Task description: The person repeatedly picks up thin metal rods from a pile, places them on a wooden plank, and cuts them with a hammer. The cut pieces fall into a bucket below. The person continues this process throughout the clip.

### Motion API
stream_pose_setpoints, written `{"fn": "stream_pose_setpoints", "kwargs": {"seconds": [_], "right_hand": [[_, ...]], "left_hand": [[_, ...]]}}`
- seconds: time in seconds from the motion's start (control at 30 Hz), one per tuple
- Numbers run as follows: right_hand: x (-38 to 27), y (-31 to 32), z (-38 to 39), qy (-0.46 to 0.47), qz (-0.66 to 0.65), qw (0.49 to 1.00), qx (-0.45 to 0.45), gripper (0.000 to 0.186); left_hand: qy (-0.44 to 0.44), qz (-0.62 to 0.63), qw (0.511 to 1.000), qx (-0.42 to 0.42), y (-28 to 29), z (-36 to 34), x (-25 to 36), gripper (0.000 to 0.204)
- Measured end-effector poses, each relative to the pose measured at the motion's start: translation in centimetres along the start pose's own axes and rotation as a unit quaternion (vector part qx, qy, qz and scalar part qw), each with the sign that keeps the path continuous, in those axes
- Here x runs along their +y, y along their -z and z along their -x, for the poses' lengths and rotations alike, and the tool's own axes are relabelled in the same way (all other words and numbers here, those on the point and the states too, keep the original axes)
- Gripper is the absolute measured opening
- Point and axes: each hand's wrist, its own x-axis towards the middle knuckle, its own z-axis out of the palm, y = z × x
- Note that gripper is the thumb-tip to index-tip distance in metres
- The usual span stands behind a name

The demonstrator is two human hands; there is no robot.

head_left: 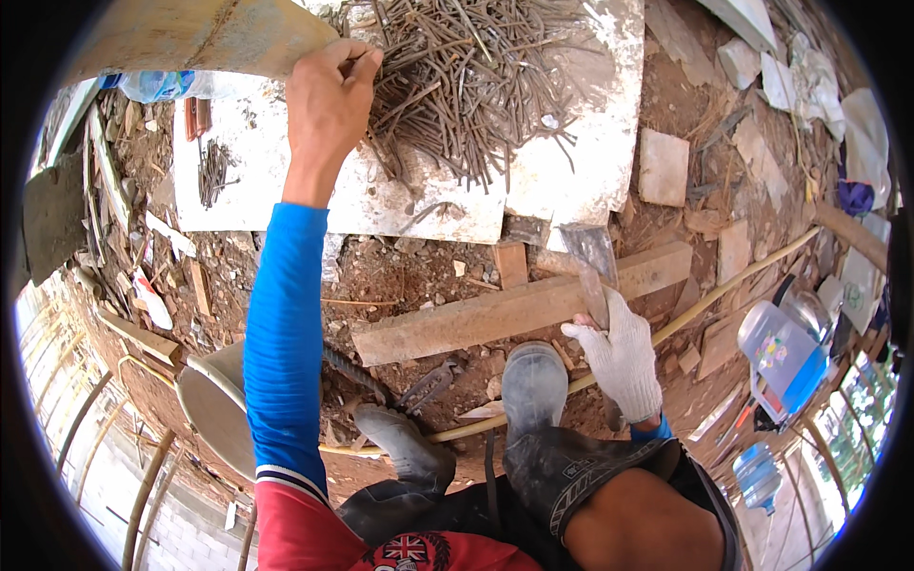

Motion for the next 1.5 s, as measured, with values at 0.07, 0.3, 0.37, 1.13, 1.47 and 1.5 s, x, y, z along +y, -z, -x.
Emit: {"fn": "stream_pose_setpoints", "kwargs": {"seconds": [0.07, 0.3, 0.37, 1.13, 1.47, 1.5], "right_hand": [[-0.2, 0.0, 0.0, -0.004, -0.014, 1.0, 0.003, 0.051], [0.2, 0.0, -0.2, 0.036, 0.027, 0.999, -0.003, 0.048], [0.3, -0.2, 0.0, 0.035, 0.012, 0.999, 0.003, 0.048], [-0.1, 0.0, 1.0, -0.007, 0.009, 1.0, 0.004, 0.053], [-0.6, -0.3, 0.8, 0.0, 0.008, 1.0, 0.0, 0.052], [-0.6, -0.3, 0.9, -0.004, 0.011, 1.0, 0.0, 0.052]], "left_hand": [[0.023, 0.019, 0.999, 0.022, 0.3, 1.0, -0.4, 0.022], [0.073, 0.061, 0.987, 0.128, 0.7, 2.0, -0.3, 0.023], [0.033, 0.042, 0.992, 0.116, 0.0, 2.2, 0.6, 0.024], [0.109, 0.345, 0.932, 0.032, -0.3, 3.0, 0.8, 0.02], [0.068, 0.379, 0.923, -0.019, 2.5, 3.5, 0.4, 0.027], [0.077, 0.374, 0.923, -0.033, 2.5, 3.3, 0.5, 0.029]]}}
